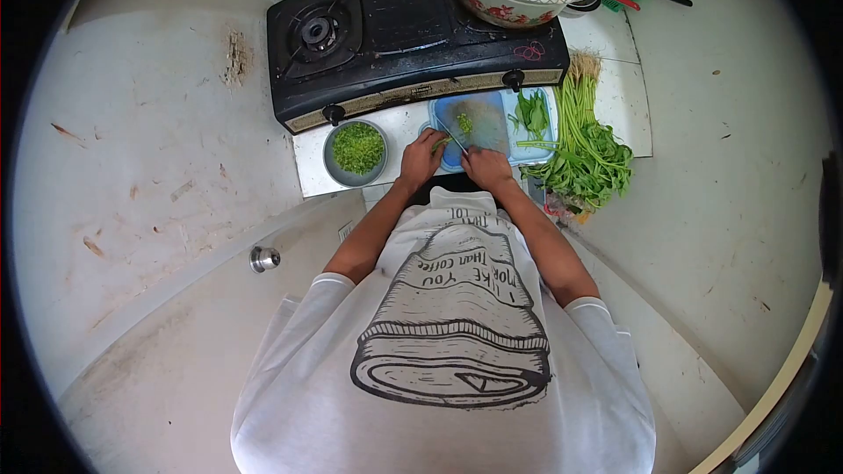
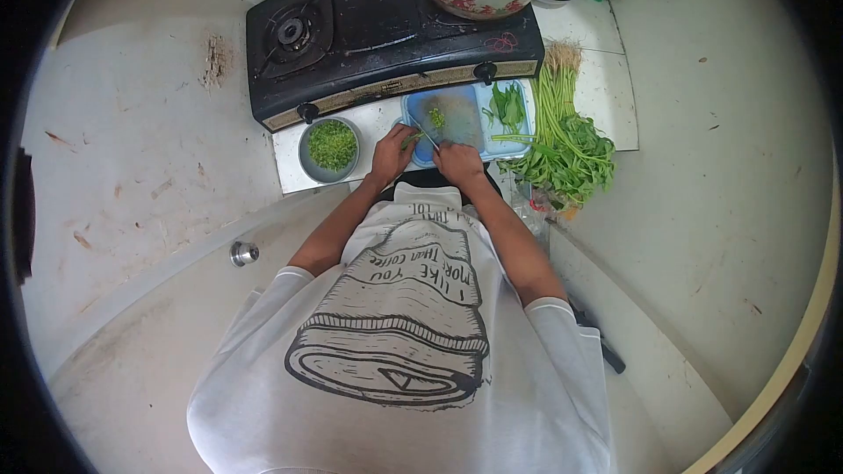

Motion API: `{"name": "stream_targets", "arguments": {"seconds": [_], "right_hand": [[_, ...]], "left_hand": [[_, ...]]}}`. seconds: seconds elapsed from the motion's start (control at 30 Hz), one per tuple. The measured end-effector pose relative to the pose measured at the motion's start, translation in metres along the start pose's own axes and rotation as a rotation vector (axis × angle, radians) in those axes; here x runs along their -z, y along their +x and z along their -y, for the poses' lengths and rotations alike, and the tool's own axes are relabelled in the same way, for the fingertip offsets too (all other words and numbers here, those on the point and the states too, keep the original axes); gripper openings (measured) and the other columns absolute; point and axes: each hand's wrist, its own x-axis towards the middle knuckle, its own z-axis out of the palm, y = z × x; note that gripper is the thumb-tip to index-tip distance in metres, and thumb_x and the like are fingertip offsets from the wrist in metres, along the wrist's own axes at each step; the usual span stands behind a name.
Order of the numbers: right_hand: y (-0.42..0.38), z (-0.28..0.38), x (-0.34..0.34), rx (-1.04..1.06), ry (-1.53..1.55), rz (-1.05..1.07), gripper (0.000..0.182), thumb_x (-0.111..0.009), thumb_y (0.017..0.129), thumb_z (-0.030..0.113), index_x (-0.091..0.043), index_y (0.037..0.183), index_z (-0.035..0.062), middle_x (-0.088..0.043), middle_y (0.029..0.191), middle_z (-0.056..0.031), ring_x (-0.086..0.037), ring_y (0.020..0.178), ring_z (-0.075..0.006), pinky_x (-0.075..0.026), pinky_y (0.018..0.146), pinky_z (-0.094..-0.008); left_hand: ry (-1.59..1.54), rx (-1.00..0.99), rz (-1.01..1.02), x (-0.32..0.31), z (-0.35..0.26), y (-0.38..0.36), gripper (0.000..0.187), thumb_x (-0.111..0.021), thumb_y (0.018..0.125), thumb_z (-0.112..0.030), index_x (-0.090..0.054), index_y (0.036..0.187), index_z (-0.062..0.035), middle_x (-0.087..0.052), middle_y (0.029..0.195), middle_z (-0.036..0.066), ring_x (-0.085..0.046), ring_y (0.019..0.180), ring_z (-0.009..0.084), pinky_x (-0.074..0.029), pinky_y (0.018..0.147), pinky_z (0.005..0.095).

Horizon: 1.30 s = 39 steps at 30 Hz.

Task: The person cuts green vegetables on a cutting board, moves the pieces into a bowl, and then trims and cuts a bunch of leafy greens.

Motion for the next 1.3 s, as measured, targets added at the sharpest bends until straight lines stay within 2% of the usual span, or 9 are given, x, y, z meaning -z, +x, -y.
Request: {"name": "stream_targets", "arguments": {"seconds": [0.2, 0.3, 0.5, 0.6, 0.8, 0.9, 1.3], "right_hand": [[-0.017, -0.004, 0.002, -0.072, -0.031, 0.073, 0.041, -0.054, 0.101, 0.04, -0.068, 0.098, 0.0022, -0.074, 0.084, -0.0238, -0.073, 0.076, -0.0407, -0.059, 0.073, -0.0504], [-0.004, 0.002, -0.003, -0.037, 0.009, -0.008, 0.041, -0.053, 0.102, 0.04, -0.068, 0.097, 0.002, -0.073, 0.083, -0.0243, -0.073, 0.075, -0.0409, -0.059, 0.072, -0.0507], [-0.006, 0.002, 0.002, -0.013, -0.004, -0.009, 0.039, -0.051, 0.103, 0.037, -0.067, 0.096, 0.0015, -0.073, 0.081, -0.0241, -0.073, 0.074, -0.0421, -0.059, 0.072, -0.0512], [-0.017, -0.001, 0.015, -0.042, -0.032, 0.074, 0.038, -0.05, 0.103, 0.034, -0.067, 0.097, 0.0008, -0.074, 0.088, -0.0227, -0.074, 0.082, -0.0397, -0.059, 0.076, -0.0504], [-0.017, -0.007, 0.013, -0.029, 0.018, -0.046, 0.038, -0.05, 0.103, 0.035, -0.066, 0.099, 0.0011, -0.073, 0.084, -0.0246, -0.072, 0.076, -0.0438, -0.058, 0.073, -0.0532], [-0.018, 0.0, 0.02, -0.037, -0.005, 0.036, 0.039, -0.05, 0.103, 0.035, -0.066, 0.098, 0.0001, -0.073, 0.086, -0.0249, -0.073, 0.079, -0.0421, -0.059, 0.075, -0.051], [-0.018, 0.003, 0.009, -0.018, -0.031, 0.03, 0.039, -0.051, 0.103, 0.036, -0.067, 0.094, 0.0016, -0.074, 0.083, -0.0236, -0.074, 0.076, -0.0395, -0.059, 0.073, -0.0498]], "left_hand": [[-0.003, 0.015, 0.021, 0.002, -0.003, 0.0, 0.018, -0.065, 0.095, -0.013, -0.07, 0.111, -0.009, -0.068, 0.108, 0.011, -0.069, 0.088, 0.0377, -0.057, 0.077, 0.0468], [-0.008, -0.003, 0.007, 0.003, -0.002, 0.001, 0.017, -0.065, 0.095, -0.013, -0.07, 0.111, -0.0091, -0.068, 0.107, 0.01, -0.069, 0.088, 0.0374, -0.057, 0.077, 0.0468], [0.031, 0.033, 0.015, 0.003, -0.006, 0.0, 0.017, -0.064, 0.095, -0.012, -0.07, 0.111, -0.009, -0.067, 0.107, 0.01, -0.069, 0.087, 0.0374, -0.057, 0.076, 0.0468], [0.028, 0.031, 0.014, 0.003, -0.007, -0.001, 0.017, -0.064, 0.095, -0.012, -0.07, 0.111, -0.0095, -0.066, 0.106, 0.01, -0.069, 0.087, 0.0376, -0.057, 0.076, 0.0471], [0.036, 0.061, 0.026, 0.002, -0.009, -0.002, 0.019, -0.064, 0.095, -0.013, -0.069, 0.113, -0.009, -0.065, 0.105, 0.011, -0.068, 0.086, 0.0384, -0.057, 0.076, 0.0474], [0.043, 0.059, 0.028, 0.002, -0.01, -0.001, 0.019, -0.063, 0.095, -0.013, -0.068, 0.114, -0.009, -0.065, 0.104, 0.012, -0.068, 0.086, 0.0398, -0.057, 0.076, 0.0482], [0.063, 0.083, 0.049, 0.003, -0.014, -0.001, 0.019, -0.062, 0.095, -0.012, -0.067, 0.114, -0.0088, -0.064, 0.103, 0.014, -0.067, 0.084, 0.0415, -0.057, 0.075, 0.0499]]}}
